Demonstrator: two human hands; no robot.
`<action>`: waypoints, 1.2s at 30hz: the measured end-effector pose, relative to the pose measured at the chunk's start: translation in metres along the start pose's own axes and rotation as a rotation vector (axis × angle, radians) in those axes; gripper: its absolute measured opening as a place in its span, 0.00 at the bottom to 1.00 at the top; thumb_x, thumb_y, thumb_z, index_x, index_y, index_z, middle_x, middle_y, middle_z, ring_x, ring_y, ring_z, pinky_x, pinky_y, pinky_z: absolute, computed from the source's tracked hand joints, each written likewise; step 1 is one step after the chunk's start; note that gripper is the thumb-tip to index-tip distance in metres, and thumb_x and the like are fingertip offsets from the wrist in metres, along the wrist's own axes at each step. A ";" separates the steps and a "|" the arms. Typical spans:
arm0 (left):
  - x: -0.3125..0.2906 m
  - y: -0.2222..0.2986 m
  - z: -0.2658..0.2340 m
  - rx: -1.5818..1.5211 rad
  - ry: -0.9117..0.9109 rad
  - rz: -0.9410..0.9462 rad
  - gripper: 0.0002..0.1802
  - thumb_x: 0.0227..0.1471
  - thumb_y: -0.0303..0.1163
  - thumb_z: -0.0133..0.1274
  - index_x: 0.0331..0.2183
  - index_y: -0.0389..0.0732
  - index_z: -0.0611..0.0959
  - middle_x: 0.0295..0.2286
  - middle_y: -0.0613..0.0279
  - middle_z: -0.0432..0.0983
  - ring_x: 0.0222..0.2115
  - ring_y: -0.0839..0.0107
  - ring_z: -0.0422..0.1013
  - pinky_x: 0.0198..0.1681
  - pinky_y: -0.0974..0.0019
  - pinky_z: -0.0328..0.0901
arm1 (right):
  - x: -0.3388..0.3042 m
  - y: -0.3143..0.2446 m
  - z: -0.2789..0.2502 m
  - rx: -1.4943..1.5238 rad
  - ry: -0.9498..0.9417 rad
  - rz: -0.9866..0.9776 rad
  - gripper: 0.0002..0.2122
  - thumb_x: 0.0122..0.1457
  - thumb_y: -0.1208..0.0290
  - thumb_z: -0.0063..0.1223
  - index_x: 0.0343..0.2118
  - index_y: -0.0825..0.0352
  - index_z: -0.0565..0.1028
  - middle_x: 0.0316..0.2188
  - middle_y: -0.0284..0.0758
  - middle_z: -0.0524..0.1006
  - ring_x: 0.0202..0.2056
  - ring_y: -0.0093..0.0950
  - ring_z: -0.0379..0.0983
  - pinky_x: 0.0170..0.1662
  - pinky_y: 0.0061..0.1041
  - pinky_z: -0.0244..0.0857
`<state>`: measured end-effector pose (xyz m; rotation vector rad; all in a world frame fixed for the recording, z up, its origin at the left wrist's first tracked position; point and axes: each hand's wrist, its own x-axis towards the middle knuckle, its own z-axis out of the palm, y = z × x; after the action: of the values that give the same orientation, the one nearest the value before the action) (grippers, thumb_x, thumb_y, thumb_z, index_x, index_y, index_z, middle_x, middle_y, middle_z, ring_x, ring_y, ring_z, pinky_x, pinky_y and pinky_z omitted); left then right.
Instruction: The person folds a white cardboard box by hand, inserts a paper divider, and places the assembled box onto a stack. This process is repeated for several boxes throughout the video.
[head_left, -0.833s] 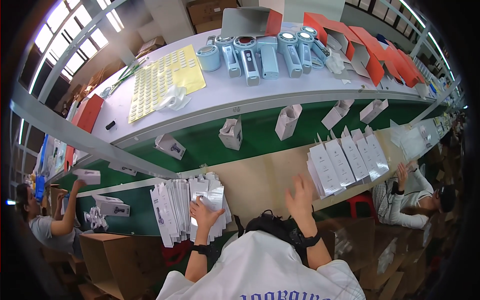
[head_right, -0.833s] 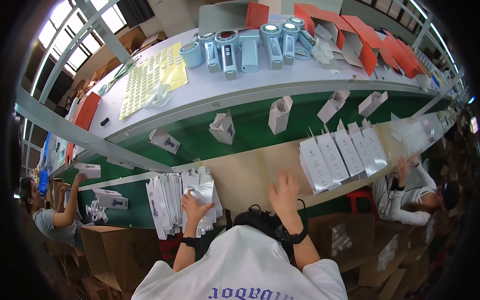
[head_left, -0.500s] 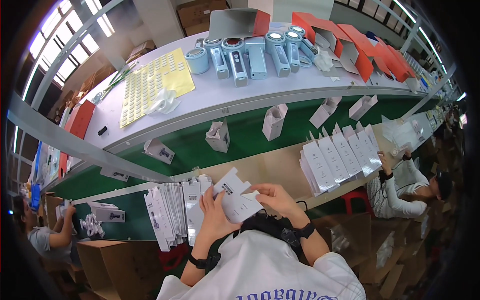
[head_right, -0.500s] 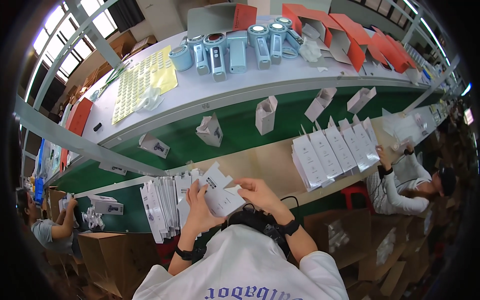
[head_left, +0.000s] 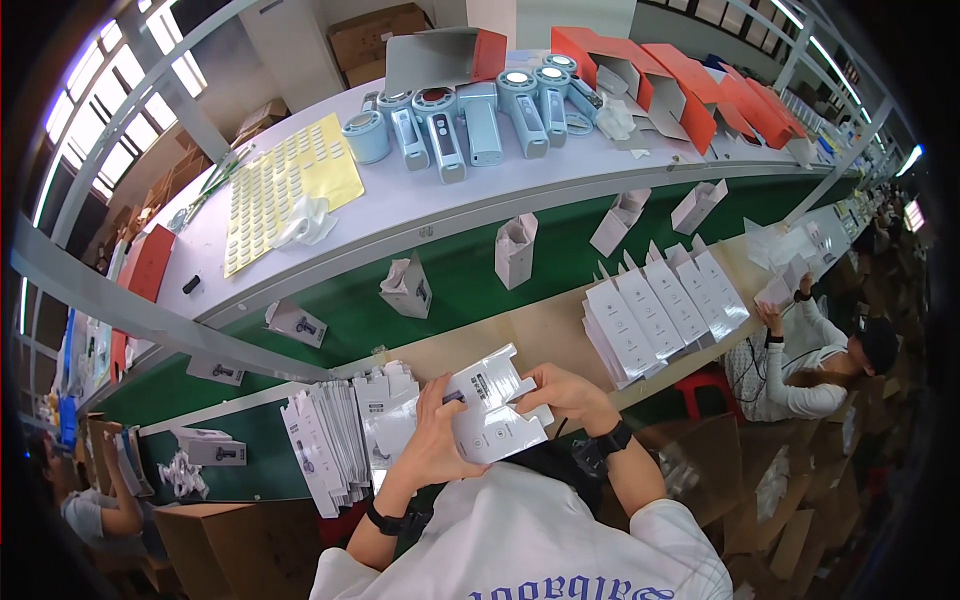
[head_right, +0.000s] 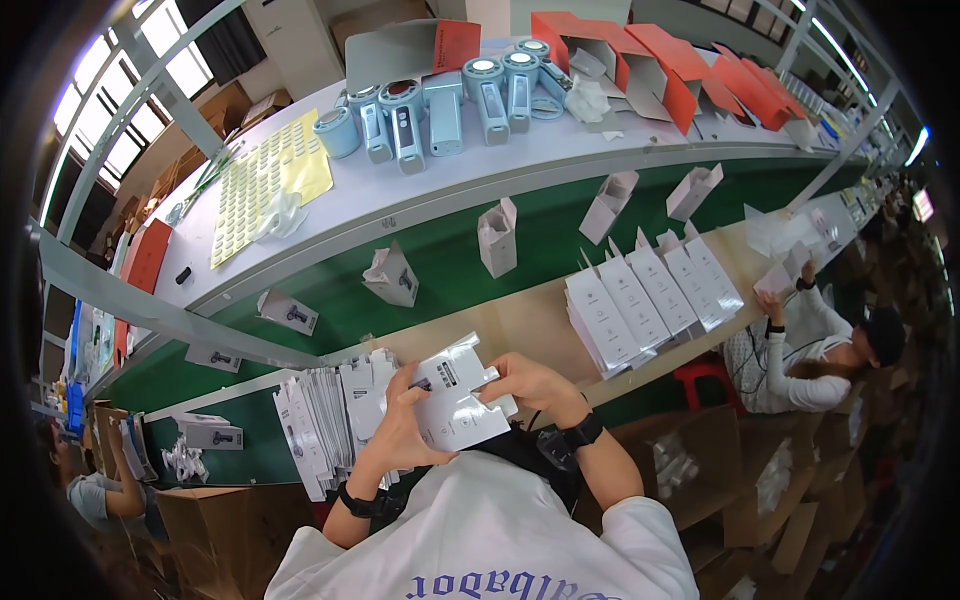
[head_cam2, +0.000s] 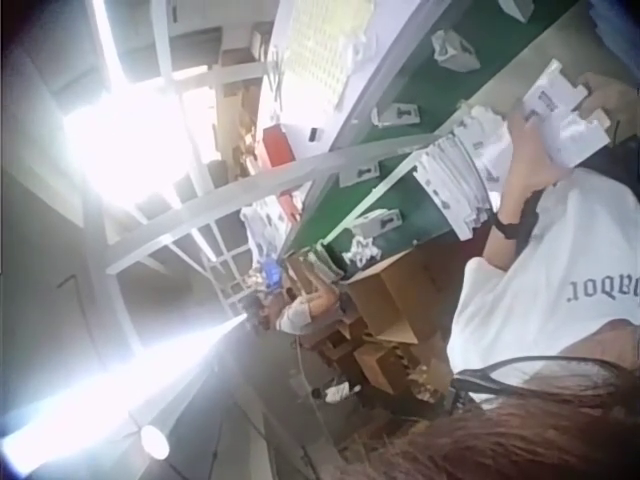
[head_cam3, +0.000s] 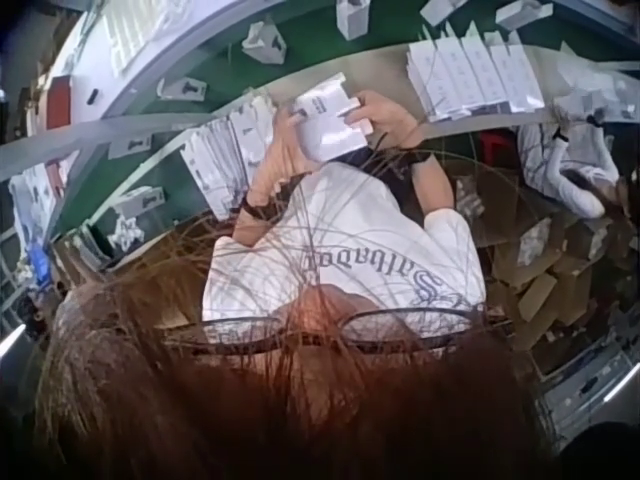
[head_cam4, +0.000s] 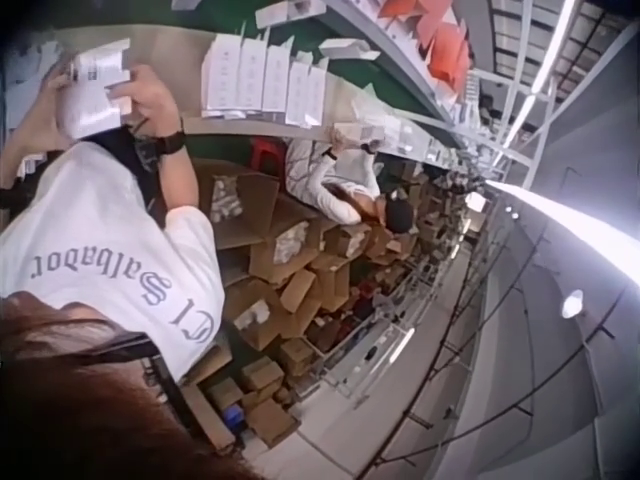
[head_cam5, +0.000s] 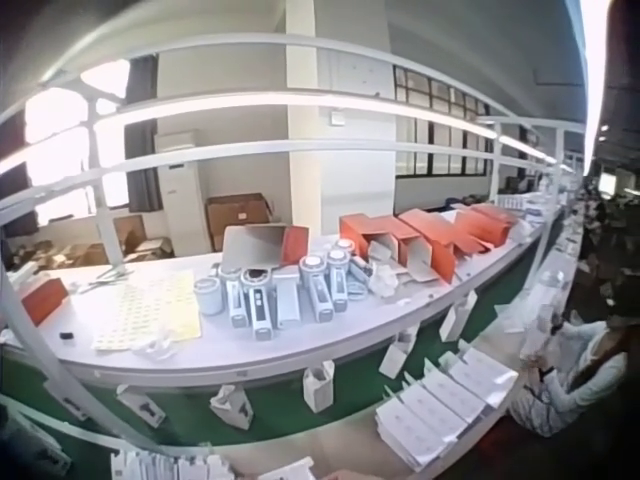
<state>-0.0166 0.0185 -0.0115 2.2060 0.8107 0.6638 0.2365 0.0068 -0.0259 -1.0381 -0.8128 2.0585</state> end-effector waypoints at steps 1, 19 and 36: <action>0.001 -0.001 0.000 -0.085 -0.003 0.006 0.54 0.17 0.37 0.71 0.47 0.46 0.57 0.54 0.34 0.46 0.55 0.35 0.46 0.58 0.38 0.42 | -0.001 -0.001 -0.001 0.030 -0.017 0.020 0.17 0.43 0.81 0.57 0.39 0.77 0.75 0.34 0.37 0.78 0.33 0.23 0.74 0.40 0.22 0.67; 0.005 -0.009 0.018 0.088 0.195 -0.233 0.50 0.23 0.33 0.70 0.51 0.38 0.63 0.53 0.35 0.50 0.51 0.38 0.53 0.54 0.40 0.49 | -0.007 0.000 0.006 0.397 0.126 -0.070 0.25 0.56 0.64 0.56 0.53 0.73 0.64 0.40 0.41 0.75 0.41 0.29 0.72 0.48 0.27 0.64; 0.047 0.036 0.018 -0.746 0.318 -0.231 0.28 0.49 0.26 0.49 0.50 0.35 0.57 0.51 0.49 0.58 0.51 0.61 0.58 0.57 0.61 0.50 | -0.001 0.031 0.075 0.028 0.403 -0.808 0.28 0.56 0.72 0.43 0.60 0.70 0.52 0.56 0.39 0.60 0.58 0.28 0.55 0.61 0.28 0.46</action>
<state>0.0393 0.0235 0.0139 1.3346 0.7881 1.0161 0.1646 -0.0285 -0.0129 -0.8666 -0.8075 1.1330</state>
